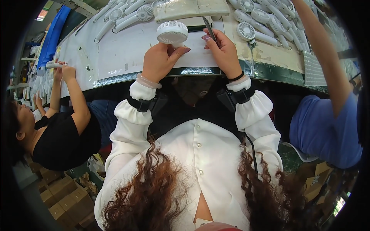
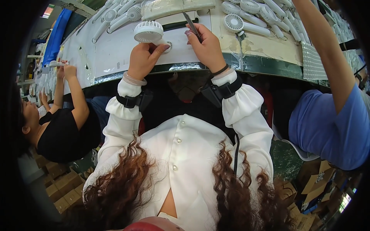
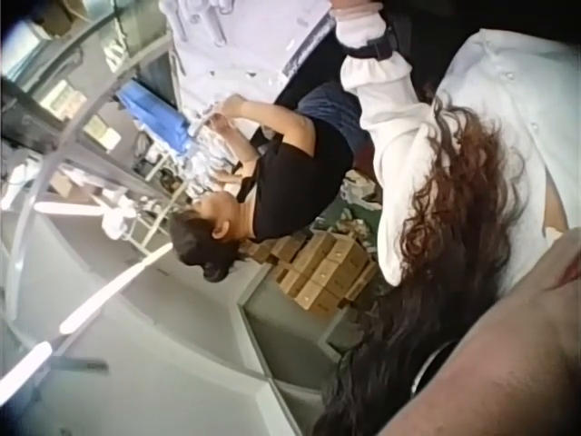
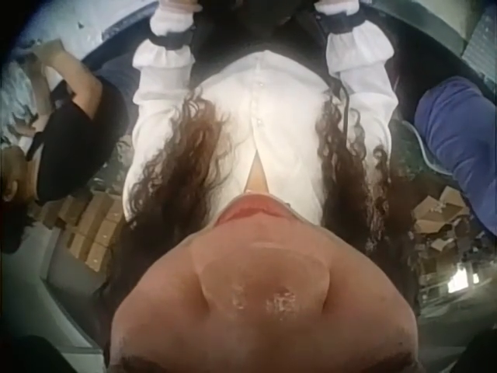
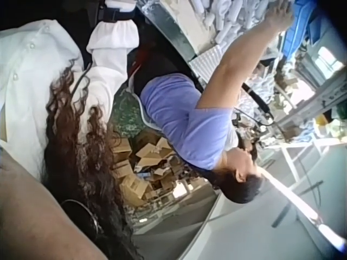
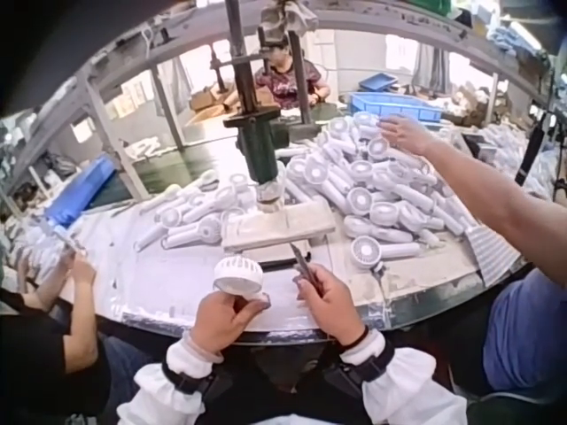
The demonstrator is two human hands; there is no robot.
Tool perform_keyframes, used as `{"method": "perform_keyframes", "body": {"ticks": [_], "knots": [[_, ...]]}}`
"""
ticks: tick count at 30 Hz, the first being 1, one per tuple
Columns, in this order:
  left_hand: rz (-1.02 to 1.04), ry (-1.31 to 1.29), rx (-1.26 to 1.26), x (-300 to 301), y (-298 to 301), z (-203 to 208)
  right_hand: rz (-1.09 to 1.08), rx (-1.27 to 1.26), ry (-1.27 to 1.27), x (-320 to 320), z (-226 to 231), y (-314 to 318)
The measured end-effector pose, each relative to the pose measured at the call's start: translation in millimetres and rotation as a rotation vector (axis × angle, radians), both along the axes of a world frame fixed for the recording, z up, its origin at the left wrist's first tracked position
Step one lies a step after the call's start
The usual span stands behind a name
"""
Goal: The person picks up a white handheld fan, uses a small blade to trim the plastic handle, and attaches a metal ring to the base. They then set the finished fan aside and repeat the process with another fan.
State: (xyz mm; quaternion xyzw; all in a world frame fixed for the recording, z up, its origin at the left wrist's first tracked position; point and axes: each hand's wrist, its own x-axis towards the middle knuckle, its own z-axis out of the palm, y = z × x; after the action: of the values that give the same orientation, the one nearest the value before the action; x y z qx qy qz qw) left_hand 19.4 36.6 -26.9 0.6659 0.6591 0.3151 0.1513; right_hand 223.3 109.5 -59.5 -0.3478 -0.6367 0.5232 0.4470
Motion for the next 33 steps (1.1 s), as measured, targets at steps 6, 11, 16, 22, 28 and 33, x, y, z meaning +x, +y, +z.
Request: {"method": "perform_keyframes", "body": {"ticks": [6, 11, 16, 22, 28, 33], "knots": [[-0.015, -0.046, 0.068, -2.7, 3.9, -9.0, 0.004, 0.005, -0.009, -0.2, -0.4, 0.0], [0.052, -0.109, 0.094, 4.7, 15.3, -12.4, -0.010, 0.002, 0.003, -0.9, 0.0, -1.6], [0.085, -0.125, 0.045, 4.6, 26.4, -12.2, -0.025, 0.015, -0.016, -1.7, 1.1, -2.7], [0.082, -0.119, 0.083, 6.8, 15.0, -19.9, -0.017, 0.011, -0.010, -1.1, 1.3, -2.0], [-0.003, -0.099, 0.057, -0.5, 11.5, -16.3, -0.017, 0.009, -0.023, -1.1, 2.2, -2.8], [0.007, -0.040, -0.026, 1.4, 9.7, -7.8, -0.011, 0.020, -0.029, -0.6, 2.3, -2.7]]}}
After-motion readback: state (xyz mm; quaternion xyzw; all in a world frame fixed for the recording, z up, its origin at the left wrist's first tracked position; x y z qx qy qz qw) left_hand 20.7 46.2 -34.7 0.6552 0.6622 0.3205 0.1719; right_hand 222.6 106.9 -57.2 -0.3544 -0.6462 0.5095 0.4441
